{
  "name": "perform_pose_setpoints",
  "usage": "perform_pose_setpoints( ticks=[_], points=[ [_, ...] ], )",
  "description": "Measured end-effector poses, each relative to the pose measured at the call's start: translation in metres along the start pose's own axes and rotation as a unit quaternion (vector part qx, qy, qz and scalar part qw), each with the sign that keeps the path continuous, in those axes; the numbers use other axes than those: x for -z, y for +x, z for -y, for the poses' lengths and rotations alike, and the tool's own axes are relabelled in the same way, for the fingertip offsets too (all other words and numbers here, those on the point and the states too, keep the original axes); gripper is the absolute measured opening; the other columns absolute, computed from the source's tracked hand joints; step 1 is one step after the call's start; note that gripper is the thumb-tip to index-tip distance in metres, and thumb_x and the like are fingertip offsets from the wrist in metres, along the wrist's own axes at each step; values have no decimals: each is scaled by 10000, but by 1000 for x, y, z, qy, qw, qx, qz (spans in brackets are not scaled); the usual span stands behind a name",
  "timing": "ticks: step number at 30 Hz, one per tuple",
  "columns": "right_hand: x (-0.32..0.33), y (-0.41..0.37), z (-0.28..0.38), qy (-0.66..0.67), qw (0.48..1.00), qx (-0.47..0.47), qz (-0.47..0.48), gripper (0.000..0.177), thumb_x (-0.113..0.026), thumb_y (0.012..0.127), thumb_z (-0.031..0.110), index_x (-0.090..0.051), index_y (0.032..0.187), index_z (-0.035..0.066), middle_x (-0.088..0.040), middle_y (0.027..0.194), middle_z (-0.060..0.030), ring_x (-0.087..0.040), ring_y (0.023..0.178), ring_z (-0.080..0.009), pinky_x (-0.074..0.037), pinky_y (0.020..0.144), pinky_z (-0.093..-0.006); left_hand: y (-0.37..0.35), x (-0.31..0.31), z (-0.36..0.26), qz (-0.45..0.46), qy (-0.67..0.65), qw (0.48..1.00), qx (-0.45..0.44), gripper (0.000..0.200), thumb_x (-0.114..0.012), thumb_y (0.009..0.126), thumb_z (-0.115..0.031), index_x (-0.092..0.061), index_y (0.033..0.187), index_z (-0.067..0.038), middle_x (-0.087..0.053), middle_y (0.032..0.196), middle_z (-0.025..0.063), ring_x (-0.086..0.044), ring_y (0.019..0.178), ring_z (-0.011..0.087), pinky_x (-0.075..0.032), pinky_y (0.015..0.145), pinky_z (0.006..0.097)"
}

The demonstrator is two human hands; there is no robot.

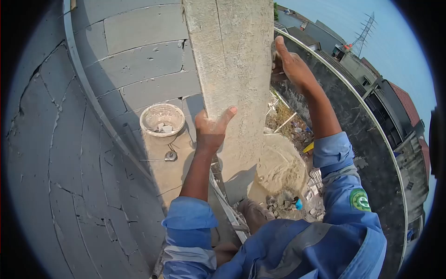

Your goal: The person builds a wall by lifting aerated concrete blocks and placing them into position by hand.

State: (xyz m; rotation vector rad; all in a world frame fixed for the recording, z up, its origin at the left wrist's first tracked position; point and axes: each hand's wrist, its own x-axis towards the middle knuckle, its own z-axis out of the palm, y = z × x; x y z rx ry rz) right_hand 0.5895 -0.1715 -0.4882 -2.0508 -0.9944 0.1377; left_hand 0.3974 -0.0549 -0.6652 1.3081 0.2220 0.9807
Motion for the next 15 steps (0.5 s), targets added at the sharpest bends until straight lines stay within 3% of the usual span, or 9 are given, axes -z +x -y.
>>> perform_pose_setpoints(
  ticks=[1,2,3,4,6,8,9,11,15],
  points=[
    [27,-12,17,-166,978,95,-87,1053,-368,821,892,-657,1219,-39,-657,1171,-259,-629,1104,-348,-493,950,-456,3,-1,-3,8,-9,1000,-3,347,-807,837,-191,-688,1057,49,-736,996,121,-692,916,203,-520,837,330],
    [71,-16,17,-353,912,102,-181,1051,-452,786,887,-607,1306,-14,-633,1238,-278,-599,1188,-410,-466,1016,-480,8,0,-6,9,-35,999,-19,345,-806,838,-185,-686,1058,52,-736,999,119,-686,909,192,-519,829,328],
    [104,-38,30,-538,798,78,-261,1079,-527,753,874,-543,1374,-8,-599,1292,-277,-565,1226,-427,-457,1027,-493,12,2,-9,7,-60,998,-31,343,-805,839,-179,-683,1059,54,-735,1002,116,-681,903,182,-519,822,327],
    [130,-60,36,-609,737,30,-291,1131,-588,713,867,-486,1422,-7,-542,1365,-283,-520,1281,-425,-423,1064,-503,12,5,-12,11,-67,997,-28,343,-805,839,-179,-683,1059,54,-735,1002,116,-681,903,182,-519,822,327],
    [193,-91,5,-637,741,-97,-189,1132,-629,685,858,-470,1443,32,-456,1465,-273,-481,1326,-424,-395,1087,-529,19,12,-24,-13,-77,994,-80,356,-799,843,-165,-667,1087,57,-727,1018,116,-666,907,177,-507,843,319],
    [219,-129,-28,-505,841,-184,-58,1204,-671,636,862,-439,1464,20,-477,1444,-278,-467,1336,-429,-372,1110,-513,30,23,-41,-58,-57,990,-113,379,-790,845,-141,-643,1125,68,-700,1044,124,-645,918,183,-491,871,310],
    [211,-143,-36,-500,825,-264,-14,1153,-703,666,803,-438,1475,25,-458,1460,-286,-490,1317,-423,-378,1103,-496,37,29,-53,-78,-44,989,-116,378,-784,848,-133,-636,1130,71,-683,1055,122,-634,925,181,-487,872,309],
    [205,-158,-40,-371,903,-205,-66,1069,-737,698,727,-474,1449,14,-478,1434,-286,-484,1316,-426,-362,1116,-481,56,47,-69,-100,-11,986,-132,352,-771,867,-175,-640,1092,63,-653,1005,89,-602,899,153,-469,846,286],
    [206,-155,-50,-419,867,-259,-79,986,-756,714,660,-510,1424,22,-454,1434,-277,-410,1362,-437,-337,1131,-483,88,56,-118,-121,-6,984,-127,314,-750,902,-212,-675,1038,62,-631,918,32,-564,818,103,-452,747,257]
  ],
)
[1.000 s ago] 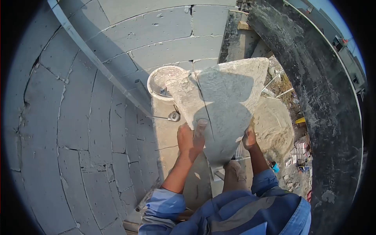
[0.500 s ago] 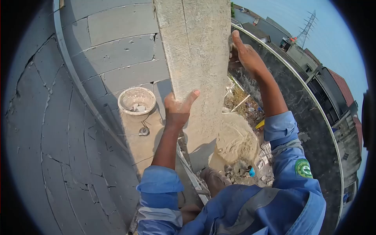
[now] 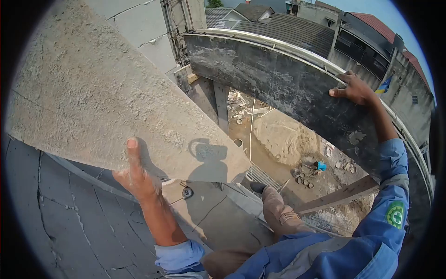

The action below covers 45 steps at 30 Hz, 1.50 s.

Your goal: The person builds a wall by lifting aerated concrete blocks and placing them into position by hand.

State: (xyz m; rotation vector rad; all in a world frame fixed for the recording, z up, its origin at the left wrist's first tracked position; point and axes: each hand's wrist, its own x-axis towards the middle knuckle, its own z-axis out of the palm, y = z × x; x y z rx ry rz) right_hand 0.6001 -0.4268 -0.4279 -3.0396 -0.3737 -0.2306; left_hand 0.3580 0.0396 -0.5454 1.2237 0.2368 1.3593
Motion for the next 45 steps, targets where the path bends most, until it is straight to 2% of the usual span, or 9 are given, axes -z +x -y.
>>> perform_pose_setpoints(
  ticks=[4,6,16,19,29,37,39,41,45],
  points=[
    [-4,-1,0,-1,1000,-5,-8,976,-752,714,657,-517,1416,21,-426,1457,-277,-396,1369,-439,-335,1133,-496,28,-19,-35,11,40,999,-36,326,-739,918,-227,-690,1039,72,-624,892,18,-550,777,89,-454,716,243],
    [-6,-2,2,1,999,4,-34,955,-743,715,661,-541,1393,20,-461,1414,-263,-423,1341,-437,-358,1115,-505,43,-14,-34,44,104,979,-168,304,-712,940,-212,-707,1039,75,-629,891,21,-552,773,87,-469,727,247],
    [5,-6,15,-19,1000,1,-2,866,-699,751,658,-616,1283,-20,-524,1258,-256,-491,1252,-401,-427,1028,-485,85,-37,-49,113,115,979,-128,262,-685,956,-183,-693,1049,62,-644,951,50,-572,820,80,-485,763,238],
    [5,-3,19,-25,999,-23,6,834,-751,716,618,-639,1249,-14,-493,1373,-260,-414,1360,-409,-395,1084,-497,113,-61,-46,87,100,979,-155,281,-673,961,-189,-635,1095,55,-617,935,43,-551,787,80,-466,747,230],
    [-13,19,13,24,991,-103,81,716,-783,682,590,-715,1071,-8,-377,1512,-218,-215,1486,-384,-285,1169,-527,214,-163,-142,85,172,981,-13,436,-655,945,-230,-489,1235,49,-558,971,82,-525,836,145,-443,746,278],
    [-23,63,27,-17,965,-120,232,762,-671,787,645,-637,1284,68,-269,1584,-205,-66,1520,-390,-193,1190,-550,243,-171,-194,77,242,963,91,487,-673,928,-259,-477,1248,52,-580,1018,103,-568,841,186,-470,741,296],
    [-22,65,37,-66,948,-130,282,746,-654,822,626,-593,1350,102,-246,1604,-202,-65,1521,-405,-182,1193,-553,242,-126,-199,102,237,963,84,520,-695,914,-269,-486,1251,68,-587,1033,119,-596,813,202,-494,673,309],
    [-60,80,39,-85,941,-150,290,766,-660,828,616,-554,1388,103,-232,1610,-214,-92,1518,-414,-181,1194,-549,239,-77,-178,220,360,905,-50,561,-717,902,-282,-496,1251,99,-599,1050,160,-630,829,229,-539,647,338],
    [5,81,125,219,925,-188,247,823,-663,832,607,-482,1412,51,-403,1484,-250,-379,1391,-415,-391,1090,-501,235,-95,-162,267,368,890,-22,598,-716,908,-297,-476,1285,99,-584,1123,185,-622,913,250,-530,730,372]
  ],
)
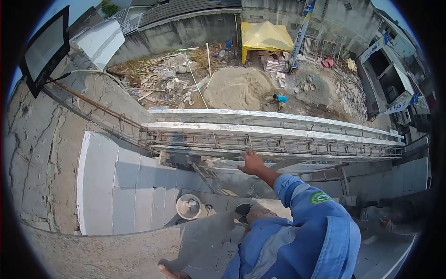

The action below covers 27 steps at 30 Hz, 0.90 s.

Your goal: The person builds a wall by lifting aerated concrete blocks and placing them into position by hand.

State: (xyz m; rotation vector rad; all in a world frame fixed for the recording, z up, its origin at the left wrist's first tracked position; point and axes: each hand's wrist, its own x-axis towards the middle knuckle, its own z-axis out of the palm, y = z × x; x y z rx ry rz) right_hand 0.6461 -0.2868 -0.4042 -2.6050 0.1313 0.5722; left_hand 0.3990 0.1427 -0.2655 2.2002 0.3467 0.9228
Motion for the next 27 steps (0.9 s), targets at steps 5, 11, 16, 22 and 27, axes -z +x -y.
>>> perform_pose_setpoints(
  ticks=[5,11,16,22,27],
  points=[
    [-47,-92,77,200,939,195,200,966,-647,796,711,-485,1395,-29,-596,1297,-265,-578,1205,-406,-443,1045,-438,-50,12,-40,-2,104,993,63,658,-715,916,-323,-442,1341,99,-559,1245,225,-610,1053,286,-515,868,429],
    [-51,-187,145,288,872,339,204,988,-669,801,694,-438,1424,-36,-481,1412,-273,-466,1328,-401,-384,1104,-443,-78,-16,-84,-108,-229,872,418,639,-686,948,-321,-444,1372,91,-553,1233,315,-648,985,338,-567,816,423],
    [-34,-177,157,280,853,356,259,1009,-685,810,664,-356,1486,-8,-442,1428,-257,-457,1328,-395,-376,1112,-445,-146,-9,-17,179,5,927,328,656,-515,1033,-406,-363,1479,51,-428,1432,308,-478,1290,356,-340,1088,412],
    [-44,-165,153,252,877,366,180,948,-708,798,641,-423,1416,-18,-440,1424,-261,-480,1290,-398,-397,1075,-451,-179,-32,29,123,-123,921,349,730,-592,997,-418,-378,1438,123,-425,1437,288,-505,1205,311,-389,1028,403],
    [-49,-167,166,276,864,370,202,843,-741,745,651,-560,1258,7,-635,1181,-211,-614,1097,-389,-479,939,-456,-190,-33,20,94,-101,880,454,585,-708,924,-213,-480,1358,107,-541,1378,211,-536,1233,308,-414,1066,419]
  ],
)
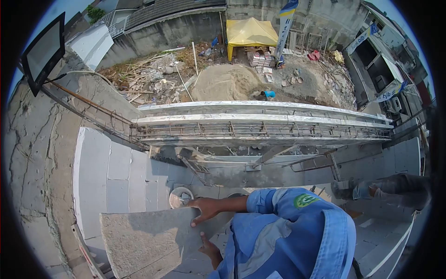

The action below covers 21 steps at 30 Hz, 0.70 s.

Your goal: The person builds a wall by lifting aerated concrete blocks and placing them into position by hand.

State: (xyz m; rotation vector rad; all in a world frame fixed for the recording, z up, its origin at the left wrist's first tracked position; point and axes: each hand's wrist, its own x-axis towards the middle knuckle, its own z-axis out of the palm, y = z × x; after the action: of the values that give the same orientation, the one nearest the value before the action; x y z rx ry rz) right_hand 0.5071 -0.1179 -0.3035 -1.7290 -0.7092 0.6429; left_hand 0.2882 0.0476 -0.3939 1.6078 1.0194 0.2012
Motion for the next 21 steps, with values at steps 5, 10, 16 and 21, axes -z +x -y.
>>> perform_pose_setpoints(
  ticks=[5,10,16,21],
  points=[
    [3,6,-4,-24,999,4,36,808,-764,707,666,-613,1149,7,-670,1086,-216,-648,1033,-381,-495,888,-445,-11,3,-47,78,-39,996,19,619,-727,905,-199,-464,1376,105,-543,1372,202,-527,1241,319,-381,1086,413],
    [11,15,5,-51,996,-20,67,799,-769,702,668,-622,1116,1,-671,1078,-226,-649,1037,-384,-496,880,-446,-24,-4,-99,69,-40,993,-82,591,-747,869,-178,-504,1325,110,-571,1328,203,-564,1189,330,-427,1044,421],
    [2,18,-1,-44,998,-17,49,889,-758,706,682,-601,1241,-10,-649,1191,-241,-630,1115,-374,-489,939,-420,-17,11,-96,55,-2,997,-61,397,-738,869,-178,-648,1128,109,-701,1066,170,-663,978,258,-507,879,385],
    [2,24,5,-50,997,-54,34,828,-807,723,591,-591,1261,1,-642,1190,-233,-623,1120,-365,-480,951,-415,-20,19,-107,27,97,993,-68,345,-741,876,-238,-704,1043,61,-726,915,141,-659,828,194,-504,763,343]
  ],
)
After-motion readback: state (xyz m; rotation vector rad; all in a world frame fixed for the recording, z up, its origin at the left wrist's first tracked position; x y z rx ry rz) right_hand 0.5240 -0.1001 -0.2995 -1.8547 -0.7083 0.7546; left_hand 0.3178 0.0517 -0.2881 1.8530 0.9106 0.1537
